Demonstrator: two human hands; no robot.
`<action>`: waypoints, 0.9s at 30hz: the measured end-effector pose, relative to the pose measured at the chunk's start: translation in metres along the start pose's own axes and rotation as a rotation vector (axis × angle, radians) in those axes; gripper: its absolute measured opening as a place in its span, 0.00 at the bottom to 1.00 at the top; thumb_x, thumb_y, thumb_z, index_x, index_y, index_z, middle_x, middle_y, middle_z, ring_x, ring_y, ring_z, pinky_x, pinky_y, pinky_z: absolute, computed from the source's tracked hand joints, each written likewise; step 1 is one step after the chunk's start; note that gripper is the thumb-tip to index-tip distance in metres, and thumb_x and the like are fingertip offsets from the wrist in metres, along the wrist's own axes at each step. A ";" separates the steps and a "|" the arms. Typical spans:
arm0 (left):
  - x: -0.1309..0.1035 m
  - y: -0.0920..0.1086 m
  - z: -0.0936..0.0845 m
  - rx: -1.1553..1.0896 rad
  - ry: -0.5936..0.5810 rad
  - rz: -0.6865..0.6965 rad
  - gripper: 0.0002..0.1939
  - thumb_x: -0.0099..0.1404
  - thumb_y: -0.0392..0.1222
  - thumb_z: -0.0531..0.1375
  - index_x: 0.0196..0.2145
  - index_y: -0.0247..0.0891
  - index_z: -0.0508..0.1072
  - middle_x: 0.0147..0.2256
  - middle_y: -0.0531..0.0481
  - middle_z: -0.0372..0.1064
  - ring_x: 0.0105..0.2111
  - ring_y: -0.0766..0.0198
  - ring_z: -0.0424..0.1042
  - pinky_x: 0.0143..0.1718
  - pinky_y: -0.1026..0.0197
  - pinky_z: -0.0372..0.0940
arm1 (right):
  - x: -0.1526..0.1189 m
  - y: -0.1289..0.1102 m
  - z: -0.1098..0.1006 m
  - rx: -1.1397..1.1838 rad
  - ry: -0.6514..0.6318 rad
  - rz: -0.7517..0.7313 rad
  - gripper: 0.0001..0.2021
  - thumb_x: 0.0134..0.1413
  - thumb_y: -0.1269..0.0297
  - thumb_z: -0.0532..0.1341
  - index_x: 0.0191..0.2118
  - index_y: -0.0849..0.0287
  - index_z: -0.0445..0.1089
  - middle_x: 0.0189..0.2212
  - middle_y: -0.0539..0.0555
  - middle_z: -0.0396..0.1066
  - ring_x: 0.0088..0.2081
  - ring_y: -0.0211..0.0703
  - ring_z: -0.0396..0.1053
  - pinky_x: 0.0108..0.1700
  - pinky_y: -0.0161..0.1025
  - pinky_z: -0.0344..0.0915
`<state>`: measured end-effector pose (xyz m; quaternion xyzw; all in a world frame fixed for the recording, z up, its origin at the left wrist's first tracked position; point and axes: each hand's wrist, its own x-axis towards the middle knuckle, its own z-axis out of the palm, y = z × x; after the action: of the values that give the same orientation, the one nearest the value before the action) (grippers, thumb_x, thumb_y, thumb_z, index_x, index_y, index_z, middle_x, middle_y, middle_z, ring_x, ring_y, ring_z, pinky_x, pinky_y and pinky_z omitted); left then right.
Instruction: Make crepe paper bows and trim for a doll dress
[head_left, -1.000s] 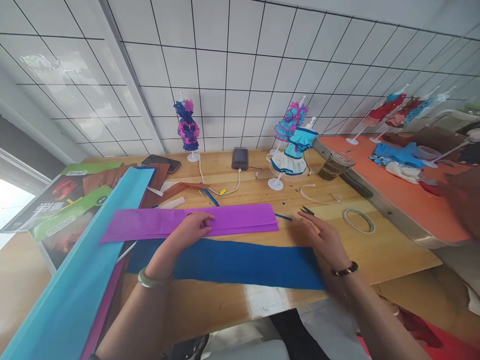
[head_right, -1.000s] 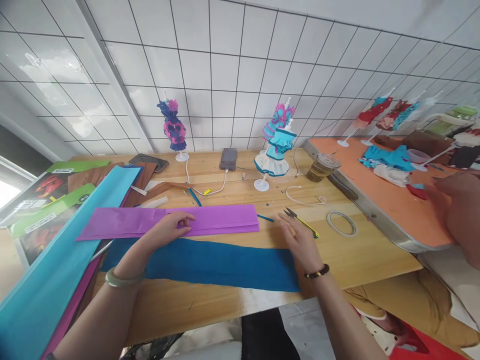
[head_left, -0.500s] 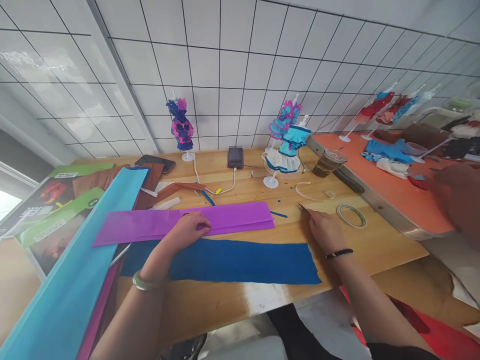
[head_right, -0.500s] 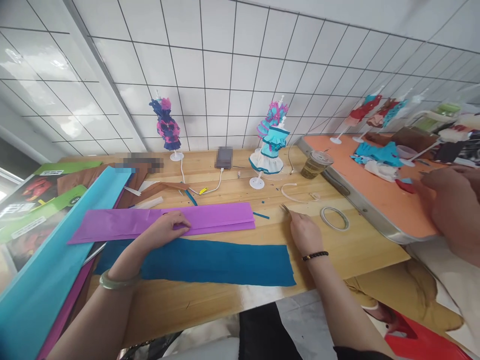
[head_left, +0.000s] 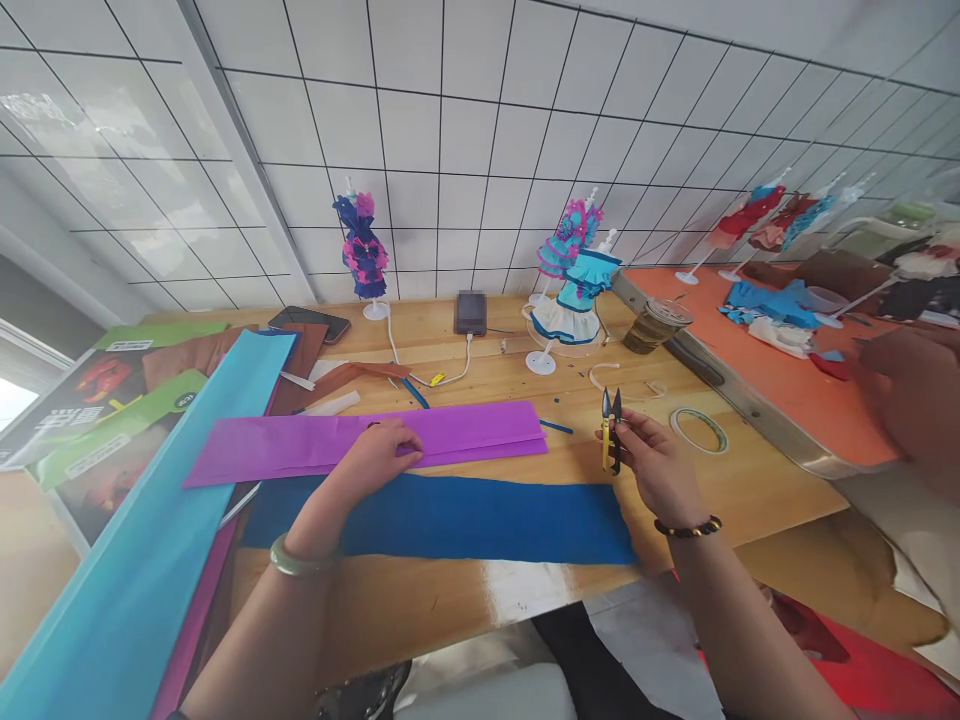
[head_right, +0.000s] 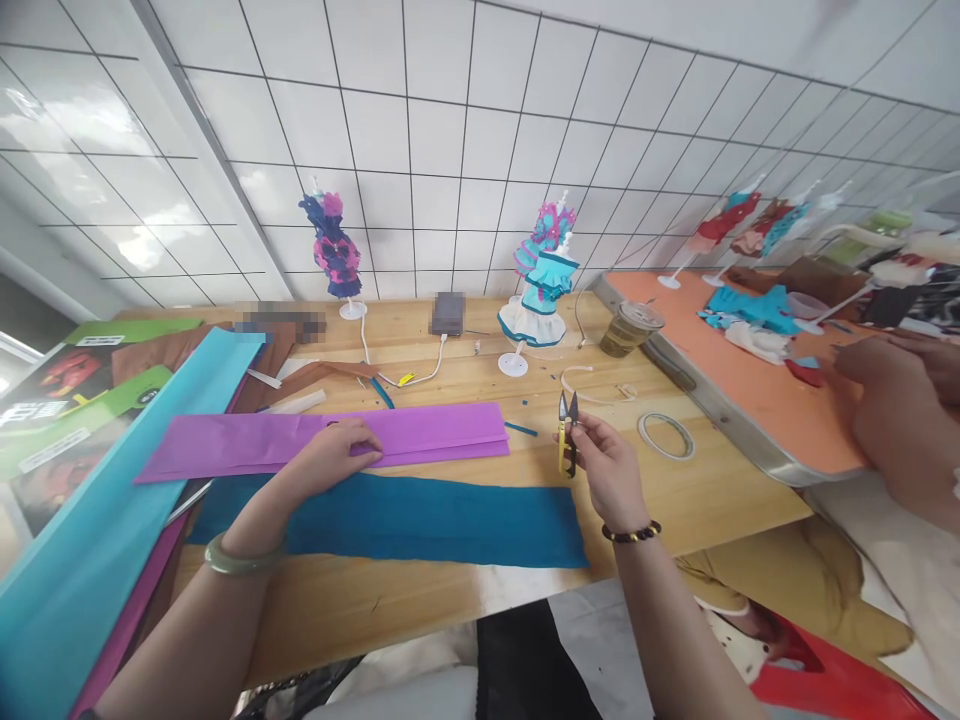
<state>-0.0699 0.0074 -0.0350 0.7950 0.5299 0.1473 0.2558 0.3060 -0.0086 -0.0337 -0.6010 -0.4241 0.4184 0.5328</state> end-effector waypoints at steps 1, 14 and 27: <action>0.000 0.000 0.000 0.007 0.004 0.004 0.11 0.58 0.44 0.53 0.31 0.40 0.74 0.32 0.49 0.69 0.34 0.60 0.67 0.36 0.59 0.60 | -0.003 -0.004 0.005 0.038 -0.019 0.032 0.19 0.40 0.55 0.65 0.40 0.57 0.67 0.30 0.52 0.69 0.29 0.39 0.70 0.29 0.37 0.68; -0.001 -0.001 0.003 0.048 0.027 0.044 0.11 0.59 0.46 0.54 0.31 0.40 0.74 0.33 0.48 0.68 0.36 0.59 0.66 0.39 0.58 0.59 | -0.009 0.001 0.040 -0.558 -0.222 -0.126 0.23 0.43 0.52 0.61 0.44 0.61 0.66 0.27 0.51 0.66 0.30 0.40 0.65 0.32 0.37 0.63; -0.002 0.001 0.002 0.029 0.038 0.028 0.11 0.59 0.45 0.54 0.31 0.40 0.74 0.33 0.47 0.67 0.37 0.58 0.65 0.40 0.57 0.59 | 0.022 -0.005 0.070 -0.690 -0.338 0.013 0.14 0.37 0.59 0.63 0.32 0.62 0.70 0.26 0.53 0.72 0.29 0.43 0.69 0.30 0.36 0.62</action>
<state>-0.0689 0.0044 -0.0362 0.8030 0.5255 0.1585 0.2320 0.2456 0.0332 -0.0361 -0.6701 -0.6181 0.3476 0.2193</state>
